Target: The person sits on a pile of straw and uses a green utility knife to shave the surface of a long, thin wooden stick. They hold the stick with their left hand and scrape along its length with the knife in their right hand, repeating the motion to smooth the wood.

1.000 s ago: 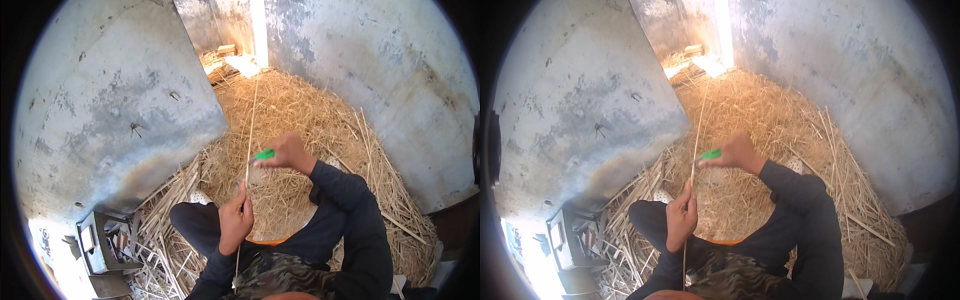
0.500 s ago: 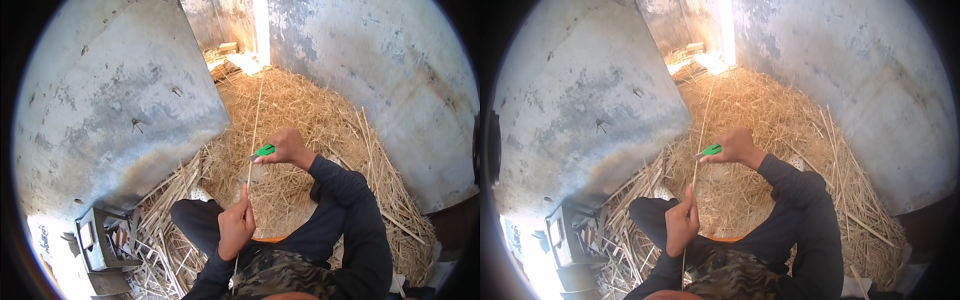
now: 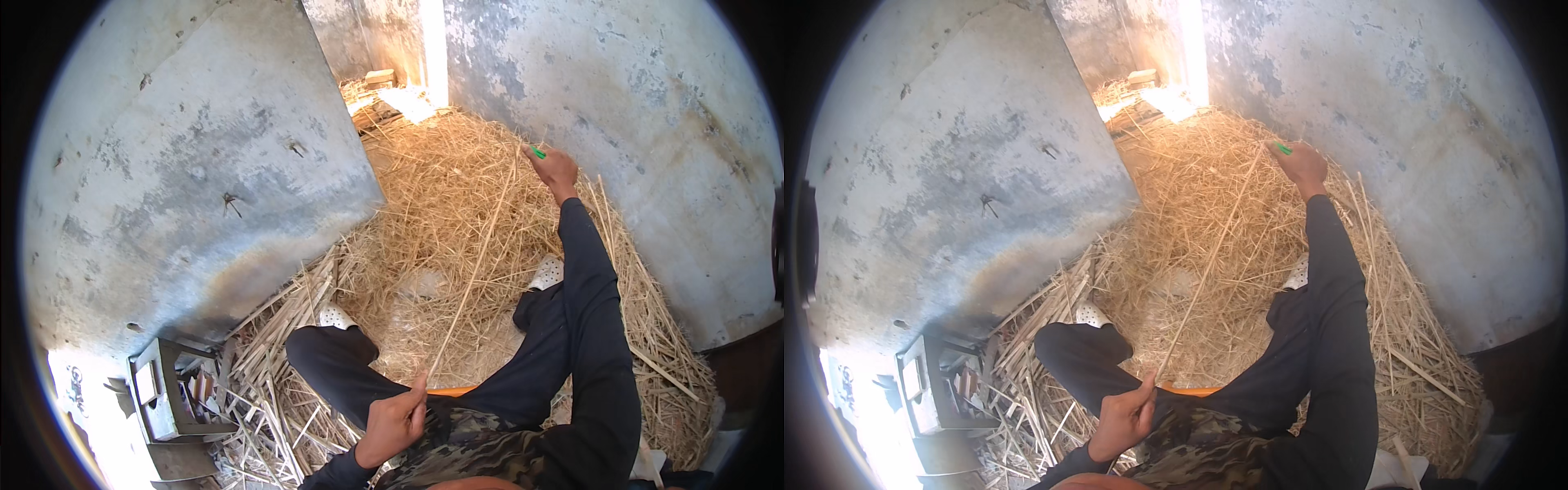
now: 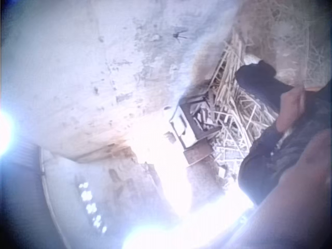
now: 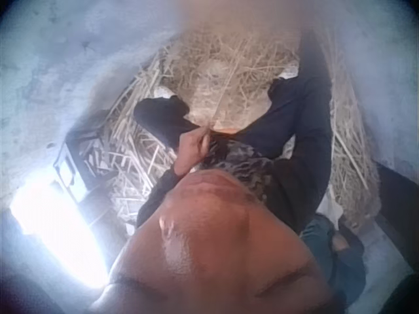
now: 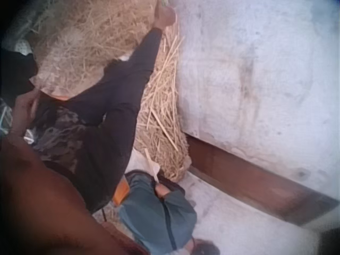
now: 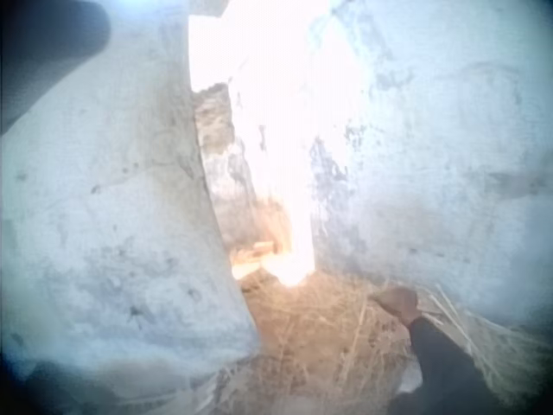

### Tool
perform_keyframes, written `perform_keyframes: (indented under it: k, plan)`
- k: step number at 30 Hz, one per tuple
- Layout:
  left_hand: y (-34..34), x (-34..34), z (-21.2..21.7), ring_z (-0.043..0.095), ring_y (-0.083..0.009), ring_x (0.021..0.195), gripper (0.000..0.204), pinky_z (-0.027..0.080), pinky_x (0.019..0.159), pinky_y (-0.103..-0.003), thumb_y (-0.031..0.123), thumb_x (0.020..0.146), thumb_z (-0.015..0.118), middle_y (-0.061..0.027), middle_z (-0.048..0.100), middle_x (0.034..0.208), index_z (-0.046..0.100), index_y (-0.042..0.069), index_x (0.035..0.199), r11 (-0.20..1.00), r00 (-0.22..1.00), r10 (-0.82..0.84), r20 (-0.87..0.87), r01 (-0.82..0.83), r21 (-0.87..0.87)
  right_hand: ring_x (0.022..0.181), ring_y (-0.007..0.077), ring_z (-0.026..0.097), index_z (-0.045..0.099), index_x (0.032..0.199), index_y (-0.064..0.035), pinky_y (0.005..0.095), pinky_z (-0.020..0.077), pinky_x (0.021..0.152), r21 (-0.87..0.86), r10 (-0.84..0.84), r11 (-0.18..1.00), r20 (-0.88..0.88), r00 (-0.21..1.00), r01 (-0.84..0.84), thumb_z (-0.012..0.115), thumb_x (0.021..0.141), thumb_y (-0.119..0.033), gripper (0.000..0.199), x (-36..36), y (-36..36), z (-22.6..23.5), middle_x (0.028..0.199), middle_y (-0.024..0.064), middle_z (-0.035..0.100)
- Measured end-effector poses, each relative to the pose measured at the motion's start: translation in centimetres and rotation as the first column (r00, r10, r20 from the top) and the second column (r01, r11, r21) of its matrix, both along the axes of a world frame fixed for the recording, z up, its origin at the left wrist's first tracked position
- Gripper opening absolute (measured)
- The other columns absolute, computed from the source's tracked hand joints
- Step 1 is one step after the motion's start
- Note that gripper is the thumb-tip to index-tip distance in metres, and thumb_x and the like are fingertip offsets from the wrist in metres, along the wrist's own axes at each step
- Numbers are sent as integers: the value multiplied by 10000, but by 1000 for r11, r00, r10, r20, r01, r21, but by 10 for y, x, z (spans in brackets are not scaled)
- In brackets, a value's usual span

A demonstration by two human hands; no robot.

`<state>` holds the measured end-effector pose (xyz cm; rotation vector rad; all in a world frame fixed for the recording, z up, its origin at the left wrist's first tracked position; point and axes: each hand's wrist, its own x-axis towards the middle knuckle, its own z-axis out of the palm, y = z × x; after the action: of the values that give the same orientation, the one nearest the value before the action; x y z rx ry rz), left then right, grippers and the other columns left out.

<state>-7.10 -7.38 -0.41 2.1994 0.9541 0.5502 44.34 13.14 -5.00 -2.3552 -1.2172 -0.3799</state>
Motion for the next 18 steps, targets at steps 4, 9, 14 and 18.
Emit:
perform_keyframes:
  k: [4,9,14,18]
  plan:
    - [-3,8,-4,634,-295,579,435,484,528,-331,5,812,605,-148,615,675,580,4,1247,995,1000,-1,-6,0,-97,478,236,522,604,624,-54,390,361,424,-107,-109,989,-56,992,103,364,807,-818,822,12,1,-9,559,100,543]
    - [-14,-4,6,565,-174,518,403,435,499,-292,56,871,600,-97,523,601,567,-3,1268,977,989,46,140,-15,-212,577,300,617,695,779,10,440,456,509,44,-262,961,-180,948,274,330,800,-834,920,70,-32,-47,685,187,651]
    - [32,17,-6,357,0,562,361,294,480,-197,134,978,533,81,398,620,534,-14,1308,786,897,379,227,-182,-591,417,104,305,383,485,-146,301,186,408,-188,-73,982,-314,946,13,363,781,-858,772,20,-24,-4,467,-41,329]
    - [58,42,-15,333,5,564,390,273,484,-188,122,981,526,91,396,643,499,-11,1347,732,804,443,397,-68,-678,404,99,237,340,474,-168,290,161,406,-78,391,900,-296,872,-430,378,799,-837,745,-93,-24,20,473,-74,243]
